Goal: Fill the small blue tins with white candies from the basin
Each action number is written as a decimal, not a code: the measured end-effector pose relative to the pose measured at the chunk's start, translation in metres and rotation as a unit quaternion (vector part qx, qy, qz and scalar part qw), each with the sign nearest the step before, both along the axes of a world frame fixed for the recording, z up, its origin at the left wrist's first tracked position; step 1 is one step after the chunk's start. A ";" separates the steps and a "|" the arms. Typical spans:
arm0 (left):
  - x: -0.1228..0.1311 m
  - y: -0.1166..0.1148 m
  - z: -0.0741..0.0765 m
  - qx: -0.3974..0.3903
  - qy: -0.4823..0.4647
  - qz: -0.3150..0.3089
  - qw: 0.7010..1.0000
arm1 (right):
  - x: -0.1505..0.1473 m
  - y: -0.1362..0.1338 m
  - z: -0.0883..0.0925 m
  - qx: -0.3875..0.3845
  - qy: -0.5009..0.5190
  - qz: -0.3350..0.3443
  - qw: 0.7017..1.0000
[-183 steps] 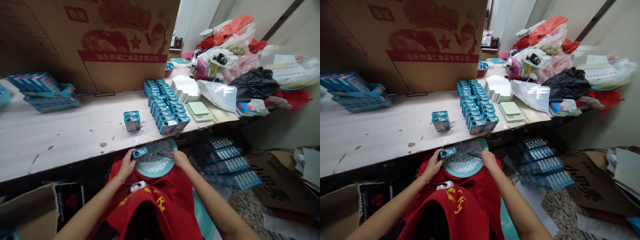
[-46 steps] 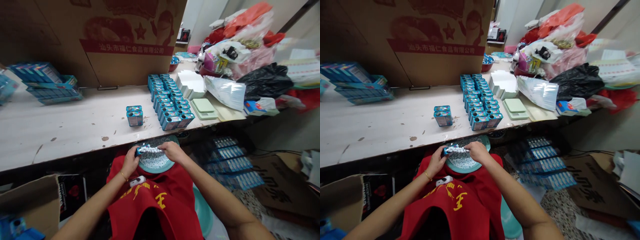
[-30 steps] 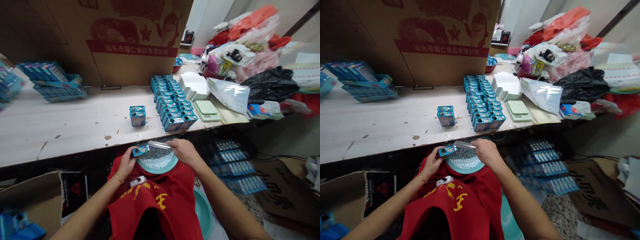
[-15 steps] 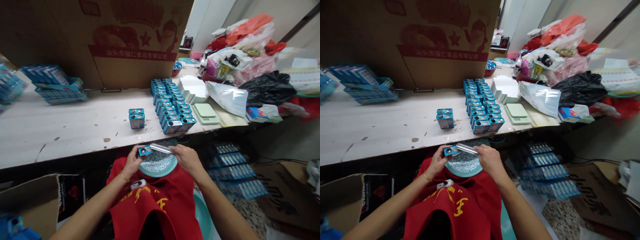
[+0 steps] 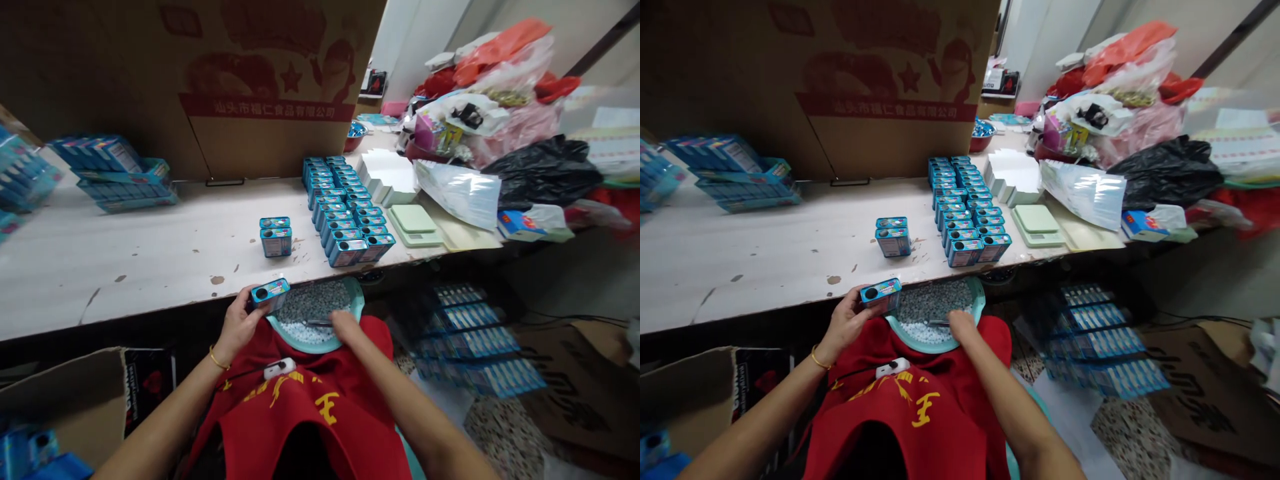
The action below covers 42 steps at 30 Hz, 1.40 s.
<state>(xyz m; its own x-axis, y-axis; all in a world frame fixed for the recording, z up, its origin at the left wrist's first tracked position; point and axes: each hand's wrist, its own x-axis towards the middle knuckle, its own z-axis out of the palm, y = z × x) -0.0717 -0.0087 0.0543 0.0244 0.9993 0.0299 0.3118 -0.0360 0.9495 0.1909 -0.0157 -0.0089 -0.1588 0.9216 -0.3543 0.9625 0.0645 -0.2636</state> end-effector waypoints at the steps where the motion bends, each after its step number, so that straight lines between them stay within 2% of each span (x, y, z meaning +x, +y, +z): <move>1: 0.000 -0.002 -0.002 -0.004 0.000 -0.001 1.000 | -0.012 0.002 -0.013 -0.009 0.002 -0.001 1.000; 3: -0.002 -0.007 -0.006 -0.010 0.008 -0.003 1.000 | -0.028 0.005 -0.030 -0.020 0.016 -0.010 1.000; 5: -0.008 -0.012 -0.009 -0.014 0.024 0.001 1.000 | -0.029 0.008 -0.036 -0.031 0.050 -0.020 0.998; 7: -0.014 -0.015 -0.013 -0.015 0.053 0.007 0.998 | -0.017 0.009 -0.032 -0.036 0.088 -0.025 0.995; 9: -0.018 -0.018 -0.017 -0.014 0.086 0.003 0.996 | 0.002 0.010 -0.021 -0.043 0.109 -0.020 0.993; 12: -0.015 -0.018 -0.023 -0.007 0.120 -0.022 0.992 | 0.028 0.010 0.009 -0.056 0.120 -0.004 0.991; 15: -0.002 -0.015 -0.031 0.008 0.142 -0.049 0.989 | 0.035 0.008 0.053 -0.032 0.130 0.021 0.991; 18: 0.013 -0.010 -0.039 0.032 0.153 -0.070 0.985 | 0.018 0.004 0.096 0.024 0.085 0.070 0.994; 20: 0.021 -0.007 -0.044 0.051 0.154 -0.076 0.984 | -0.001 0.001 0.117 0.049 0.021 0.097 0.994; 23: 0.028 -0.006 -0.044 0.067 0.153 -0.078 0.983 | -0.026 -0.002 0.138 0.069 -0.060 0.126 0.988; 25: 0.028 -0.008 -0.037 0.066 0.150 -0.076 0.984 | -0.032 -0.004 0.145 0.078 -0.075 0.136 0.985; 29: 0.020 -0.003 -0.007 0.060 0.125 -0.069 0.988 | -0.012 -0.006 0.150 0.134 0.010 0.096 0.986; 32: 0.014 0.021 0.015 0.084 0.082 -0.046 0.992 | 0.013 -0.009 0.142 0.196 0.124 0.033 0.972; 34: 0.011 0.045 0.020 0.111 0.053 -0.028 0.992 | 0.025 -0.011 0.132 0.209 0.167 0.002 0.964; 36: 0.010 0.068 0.015 0.128 0.041 -0.019 0.991 | 0.032 -0.014 0.121 0.199 0.192 -0.012 0.961; 38: 0.010 0.085 0.003 0.128 0.042 0.003 0.991 | 0.035 -0.017 0.111 0.179 0.214 -0.017 0.960; 40: 0.009 0.093 -0.010 0.122 0.053 0.039 0.990 | 0.037 -0.020 0.103 0.168 0.234 -0.024 0.957; 42: 0.007 0.098 -0.015 0.132 0.085 0.065 0.986 | 0.039 -0.022 0.096 0.158 0.249 -0.033 0.955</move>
